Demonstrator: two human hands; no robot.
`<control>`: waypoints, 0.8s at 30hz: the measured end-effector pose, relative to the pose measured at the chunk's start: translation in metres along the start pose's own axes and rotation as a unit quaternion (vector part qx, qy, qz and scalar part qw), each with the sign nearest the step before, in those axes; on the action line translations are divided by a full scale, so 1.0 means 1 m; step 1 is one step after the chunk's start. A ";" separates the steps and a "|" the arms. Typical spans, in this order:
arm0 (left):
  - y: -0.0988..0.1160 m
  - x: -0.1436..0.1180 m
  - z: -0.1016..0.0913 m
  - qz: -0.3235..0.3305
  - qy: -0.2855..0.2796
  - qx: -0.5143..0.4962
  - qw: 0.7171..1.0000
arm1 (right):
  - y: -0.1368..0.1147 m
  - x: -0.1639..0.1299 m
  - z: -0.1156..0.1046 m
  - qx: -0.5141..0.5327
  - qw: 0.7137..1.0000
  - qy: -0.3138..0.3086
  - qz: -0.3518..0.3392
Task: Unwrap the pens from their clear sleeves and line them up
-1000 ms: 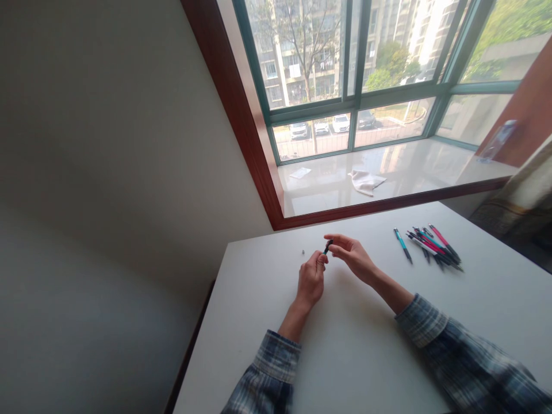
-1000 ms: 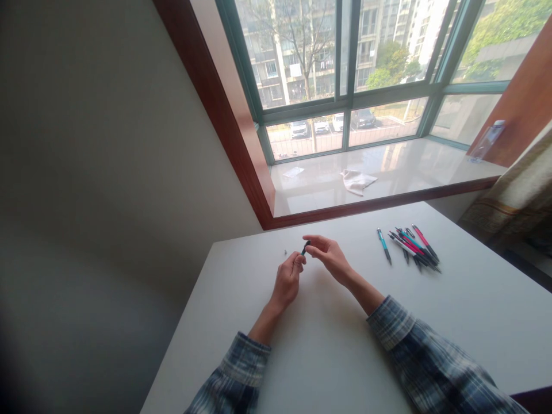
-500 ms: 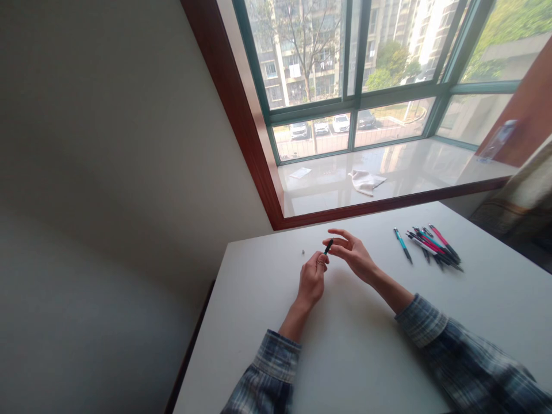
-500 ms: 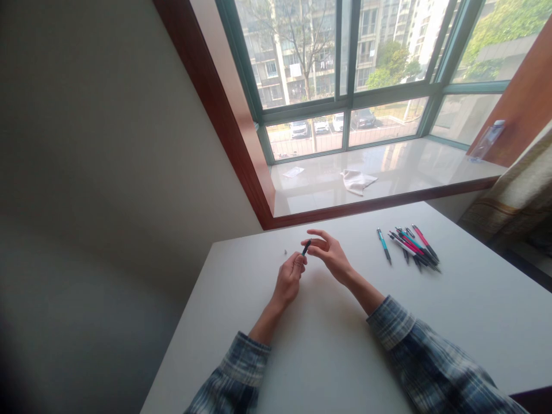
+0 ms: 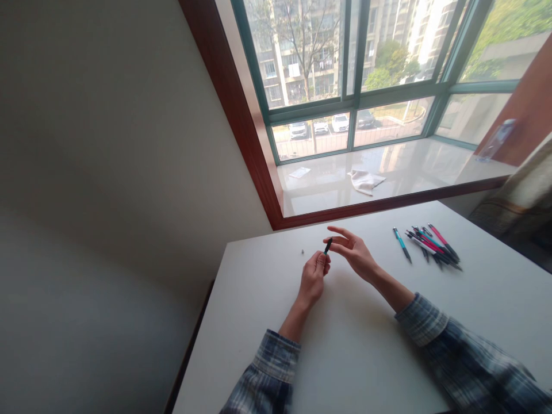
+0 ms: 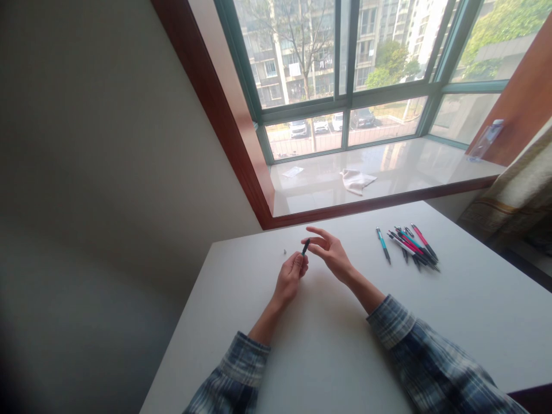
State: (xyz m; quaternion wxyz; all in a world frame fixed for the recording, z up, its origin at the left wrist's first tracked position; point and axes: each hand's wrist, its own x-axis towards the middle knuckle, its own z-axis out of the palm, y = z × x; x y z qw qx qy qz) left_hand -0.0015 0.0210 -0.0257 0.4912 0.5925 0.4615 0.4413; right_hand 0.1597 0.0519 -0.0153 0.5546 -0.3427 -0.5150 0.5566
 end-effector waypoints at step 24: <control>0.000 0.003 0.003 0.000 -0.022 -0.081 0.997 | -0.005 -0.002 0.005 -0.033 0.999 0.020 -0.018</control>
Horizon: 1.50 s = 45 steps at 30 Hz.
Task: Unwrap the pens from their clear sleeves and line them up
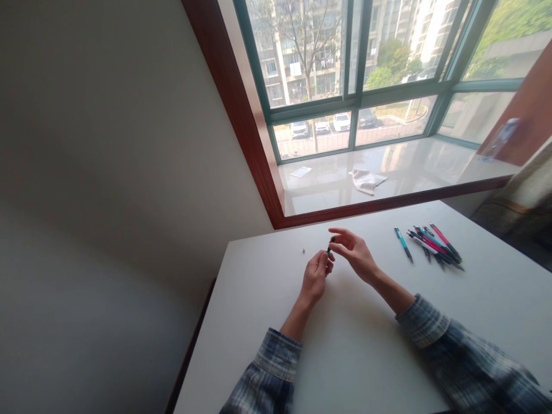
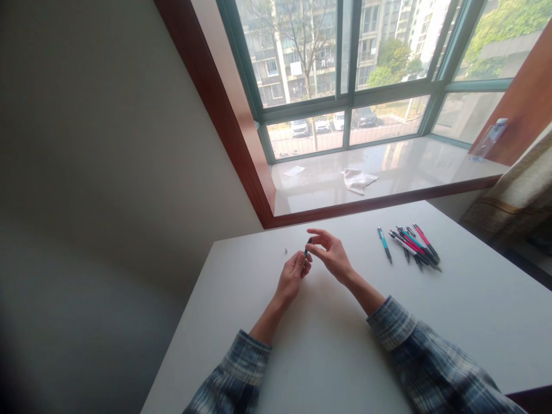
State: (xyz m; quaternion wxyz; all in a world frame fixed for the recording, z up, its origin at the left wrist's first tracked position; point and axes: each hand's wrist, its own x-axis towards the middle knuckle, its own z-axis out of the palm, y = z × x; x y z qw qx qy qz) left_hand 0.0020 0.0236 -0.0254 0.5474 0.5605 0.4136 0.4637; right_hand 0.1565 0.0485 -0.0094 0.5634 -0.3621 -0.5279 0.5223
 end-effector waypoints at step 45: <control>0.012 0.008 -0.042 0.107 0.266 -0.045 0.957 | 0.021 0.000 -0.030 -0.355 0.918 -0.175 -0.038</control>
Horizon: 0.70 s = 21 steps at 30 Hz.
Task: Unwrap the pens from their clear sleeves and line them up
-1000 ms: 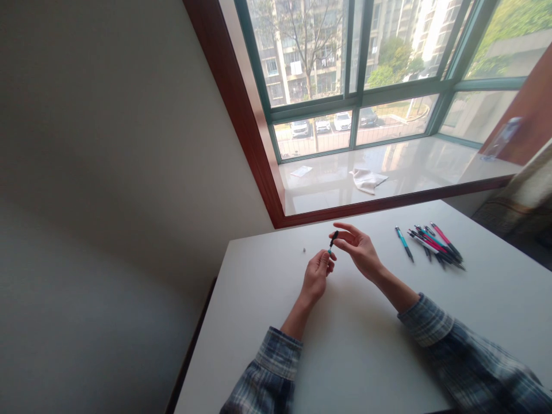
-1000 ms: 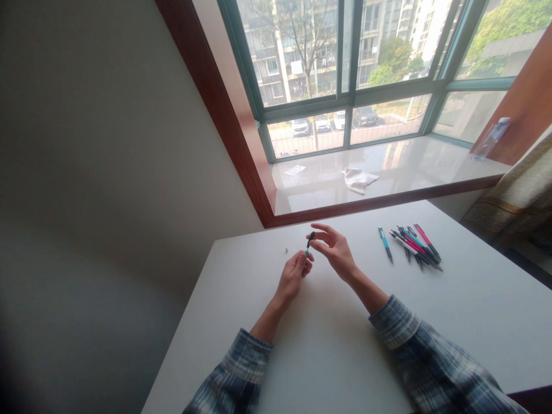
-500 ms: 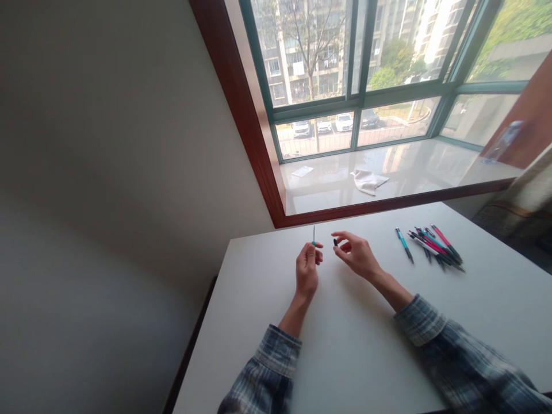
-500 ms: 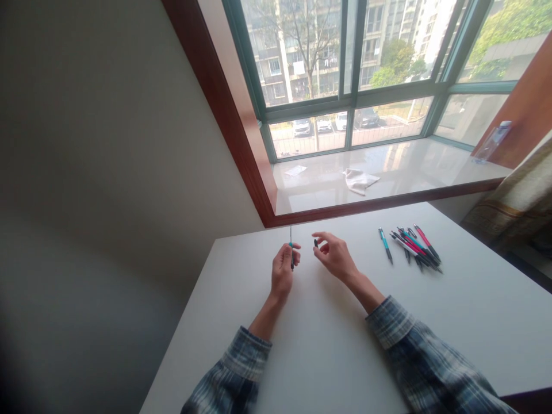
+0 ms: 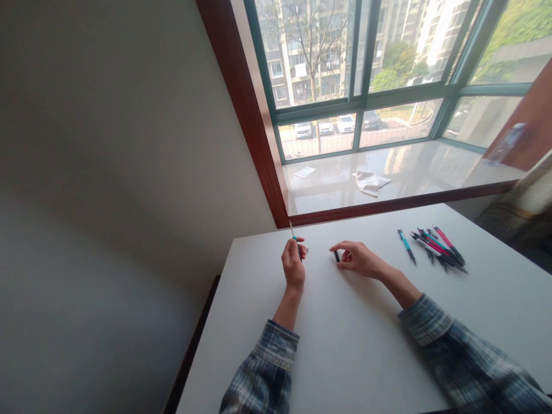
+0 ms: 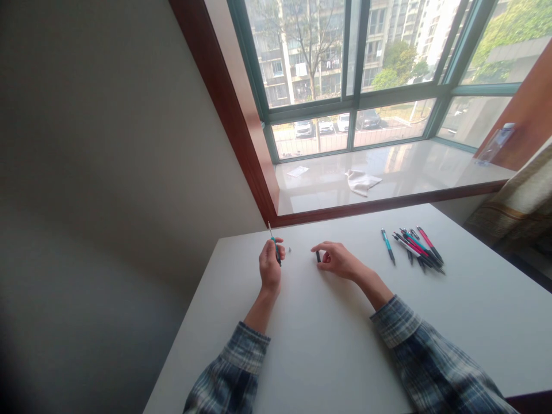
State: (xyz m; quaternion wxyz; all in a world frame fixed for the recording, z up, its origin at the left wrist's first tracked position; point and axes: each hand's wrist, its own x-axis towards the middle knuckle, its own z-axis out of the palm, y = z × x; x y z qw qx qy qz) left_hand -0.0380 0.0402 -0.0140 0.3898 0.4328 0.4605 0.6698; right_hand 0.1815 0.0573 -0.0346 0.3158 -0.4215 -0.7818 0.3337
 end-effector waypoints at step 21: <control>0.006 0.002 -0.007 0.012 0.016 0.002 1.000 | -0.023 0.045 0.059 0.038 0.998 0.042 0.000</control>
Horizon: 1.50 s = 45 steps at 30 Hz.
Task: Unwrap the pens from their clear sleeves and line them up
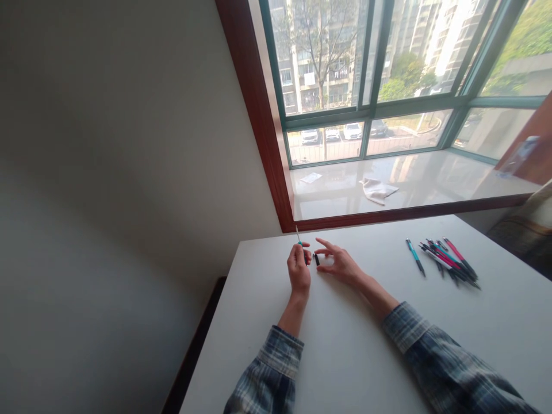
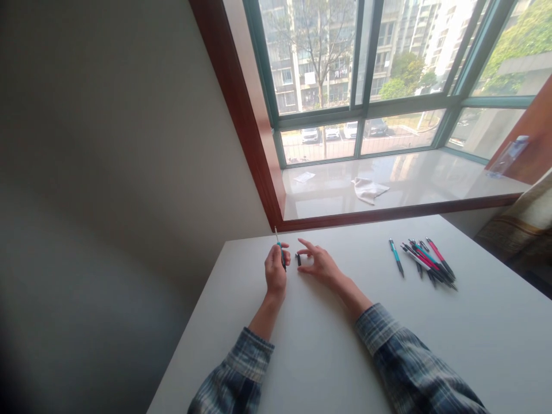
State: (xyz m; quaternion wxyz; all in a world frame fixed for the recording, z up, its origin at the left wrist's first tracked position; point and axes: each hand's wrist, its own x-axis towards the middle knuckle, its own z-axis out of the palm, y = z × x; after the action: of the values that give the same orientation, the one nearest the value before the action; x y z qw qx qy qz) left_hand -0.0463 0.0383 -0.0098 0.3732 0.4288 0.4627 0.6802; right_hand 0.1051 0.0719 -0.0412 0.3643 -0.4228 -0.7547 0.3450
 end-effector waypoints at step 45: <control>0.023 -0.014 0.007 -0.019 -0.178 0.096 0.979 | -0.033 -0.031 -0.021 0.044 0.982 0.175 -0.054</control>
State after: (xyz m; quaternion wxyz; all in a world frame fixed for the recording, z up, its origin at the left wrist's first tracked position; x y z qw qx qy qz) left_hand -0.0372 0.0210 0.0106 0.4198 0.5679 0.4604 0.5378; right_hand 0.1220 0.0354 -0.0111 0.5267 -0.4185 -0.6856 0.2781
